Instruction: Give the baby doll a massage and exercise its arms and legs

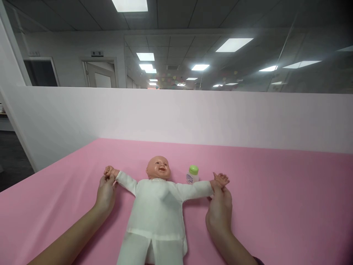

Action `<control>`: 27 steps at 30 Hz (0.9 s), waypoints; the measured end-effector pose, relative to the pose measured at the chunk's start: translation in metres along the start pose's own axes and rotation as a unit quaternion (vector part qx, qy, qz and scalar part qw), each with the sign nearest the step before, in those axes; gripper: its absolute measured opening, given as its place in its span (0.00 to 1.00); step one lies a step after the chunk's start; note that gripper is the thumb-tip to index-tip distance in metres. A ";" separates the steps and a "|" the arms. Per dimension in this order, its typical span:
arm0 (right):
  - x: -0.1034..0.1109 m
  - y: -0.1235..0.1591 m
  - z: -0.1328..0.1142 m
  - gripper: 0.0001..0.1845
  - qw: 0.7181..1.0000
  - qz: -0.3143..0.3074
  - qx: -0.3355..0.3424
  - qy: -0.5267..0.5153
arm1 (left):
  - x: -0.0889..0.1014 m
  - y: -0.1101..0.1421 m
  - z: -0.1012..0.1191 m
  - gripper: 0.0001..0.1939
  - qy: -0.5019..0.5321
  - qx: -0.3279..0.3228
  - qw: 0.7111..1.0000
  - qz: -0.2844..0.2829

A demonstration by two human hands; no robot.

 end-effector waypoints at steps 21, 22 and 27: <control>-0.020 0.115 -0.024 0.25 0.642 -0.528 0.543 0.116 | -0.039 0.104 0.010 0.18 -0.335 -0.426 0.696 -0.471; -0.020 0.115 -0.024 0.24 0.640 -0.529 0.544 0.118 | -0.038 0.104 0.009 0.19 -0.334 -0.428 0.696 -0.471; -0.018 0.111 -0.026 0.24 0.653 -0.509 0.551 0.105 | -0.035 0.099 0.008 0.18 -0.320 -0.427 0.717 -0.450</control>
Point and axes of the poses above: each hand's wrist, its own y-axis away from the middle knuckle, its own x-axis out of the back of the hand, z = x × y, the point moved 5 cm from there along -y, towards the middle knuckle, and after that the axes turned 10 degrees about z, right-handed, at the moved point
